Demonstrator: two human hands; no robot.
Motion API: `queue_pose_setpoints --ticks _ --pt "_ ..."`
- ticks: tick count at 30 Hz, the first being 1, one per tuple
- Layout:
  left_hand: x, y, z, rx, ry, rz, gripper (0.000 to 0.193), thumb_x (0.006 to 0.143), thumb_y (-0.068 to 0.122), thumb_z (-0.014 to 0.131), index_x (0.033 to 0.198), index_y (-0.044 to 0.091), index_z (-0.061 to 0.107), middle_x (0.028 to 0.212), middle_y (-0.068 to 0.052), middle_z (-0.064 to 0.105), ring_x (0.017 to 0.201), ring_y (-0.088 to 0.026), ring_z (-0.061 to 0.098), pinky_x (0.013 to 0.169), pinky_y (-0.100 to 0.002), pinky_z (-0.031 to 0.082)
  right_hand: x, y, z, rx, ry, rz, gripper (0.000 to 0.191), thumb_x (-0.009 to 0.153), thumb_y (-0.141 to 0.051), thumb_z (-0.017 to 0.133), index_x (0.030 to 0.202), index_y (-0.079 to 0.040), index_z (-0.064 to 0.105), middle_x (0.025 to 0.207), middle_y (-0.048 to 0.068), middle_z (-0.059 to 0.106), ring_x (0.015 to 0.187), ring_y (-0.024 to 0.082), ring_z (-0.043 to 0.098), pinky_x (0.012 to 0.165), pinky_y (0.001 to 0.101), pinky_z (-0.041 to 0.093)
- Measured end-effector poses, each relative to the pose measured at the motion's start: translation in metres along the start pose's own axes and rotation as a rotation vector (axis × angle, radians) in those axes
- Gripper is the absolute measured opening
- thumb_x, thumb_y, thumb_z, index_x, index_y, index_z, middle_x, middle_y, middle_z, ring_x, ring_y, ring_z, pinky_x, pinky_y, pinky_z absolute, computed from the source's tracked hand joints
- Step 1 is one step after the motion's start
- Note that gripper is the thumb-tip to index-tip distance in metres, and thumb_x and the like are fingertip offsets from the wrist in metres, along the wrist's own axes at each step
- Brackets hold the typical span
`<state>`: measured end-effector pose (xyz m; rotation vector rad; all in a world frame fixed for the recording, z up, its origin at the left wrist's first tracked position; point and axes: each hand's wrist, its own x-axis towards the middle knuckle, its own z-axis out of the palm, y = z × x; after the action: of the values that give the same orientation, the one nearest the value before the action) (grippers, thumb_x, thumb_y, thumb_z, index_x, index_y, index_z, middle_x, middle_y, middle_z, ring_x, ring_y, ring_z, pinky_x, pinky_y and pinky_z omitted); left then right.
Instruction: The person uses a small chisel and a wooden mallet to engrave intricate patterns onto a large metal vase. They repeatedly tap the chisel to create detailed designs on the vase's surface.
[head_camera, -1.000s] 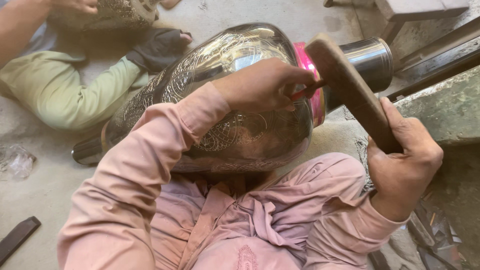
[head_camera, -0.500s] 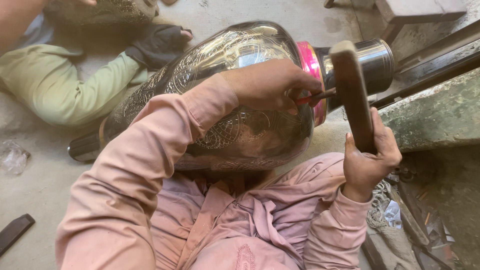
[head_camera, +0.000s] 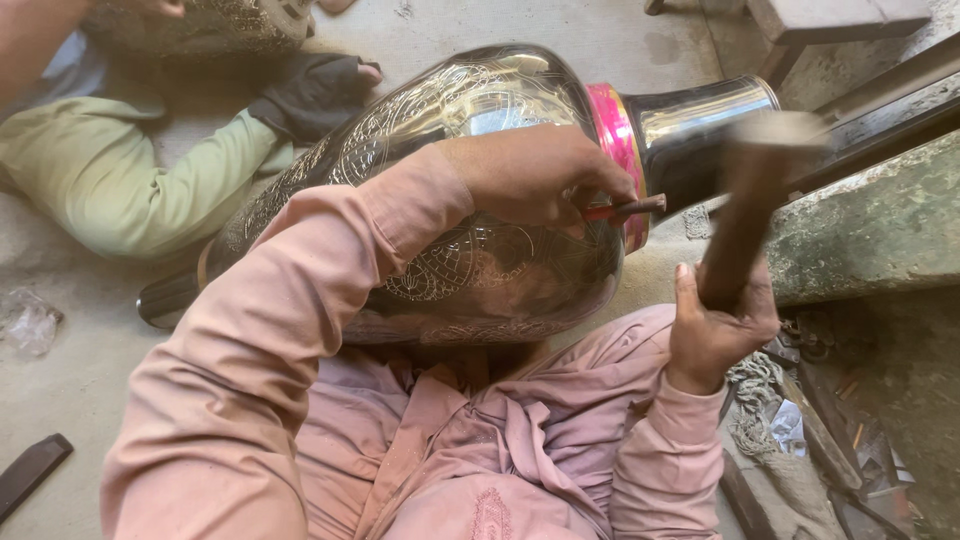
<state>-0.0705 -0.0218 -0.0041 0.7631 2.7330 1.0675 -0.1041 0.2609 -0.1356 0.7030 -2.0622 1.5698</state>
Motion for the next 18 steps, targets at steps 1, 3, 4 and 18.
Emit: queue_pose_setpoints --ticks 1,3,4,18 --pt "0.0 0.0 -0.001 0.001 -0.006 0.012 0.044 0.081 0.006 0.08 0.121 0.022 0.073 0.091 0.0 0.078 0.081 -0.017 0.073 0.074 -0.035 0.056 -0.001 0.0 0.003 0.09 0.03 0.03 0.059 0.09 0.016 0.078 0.144 -0.004 0.064 0.119 0.006 0.071 0.095 0.013 0.071 0.088 0.0267 0.06" --pt "0.0 0.0 -0.001 0.001 -0.014 0.031 0.046 0.079 0.007 0.081 0.122 0.022 0.073 0.093 0.0 0.078 0.081 -0.017 0.073 0.074 -0.036 0.056 -0.004 0.001 0.007 0.051 0.036 0.005 0.058 0.09 0.017 0.077 0.143 -0.003 0.065 0.113 0.006 0.07 0.09 0.013 0.069 0.084 0.0277 0.058" --pt "-0.001 0.001 -0.001 -0.007 -0.021 0.021 0.045 0.079 0.007 0.081 0.121 0.022 0.073 0.093 0.0 0.078 0.082 -0.017 0.073 0.075 -0.035 0.056 -0.005 0.001 0.009 -0.076 0.019 -0.049 0.059 0.088 0.019 0.077 0.143 0.0 0.066 0.104 0.006 0.067 0.083 0.014 0.065 0.076 0.0275 0.054" --pt "0.003 0.005 -0.001 0.058 -0.081 0.046 0.04 0.079 0.01 0.082 0.117 0.019 0.075 0.094 0.0 0.078 0.083 -0.016 0.073 0.076 -0.035 0.056 -0.017 0.012 0.023 -0.084 0.072 -0.073 0.053 0.09 0.018 0.076 0.14 0.006 0.064 0.104 0.009 0.069 0.087 0.017 0.067 0.078 0.0278 0.054"
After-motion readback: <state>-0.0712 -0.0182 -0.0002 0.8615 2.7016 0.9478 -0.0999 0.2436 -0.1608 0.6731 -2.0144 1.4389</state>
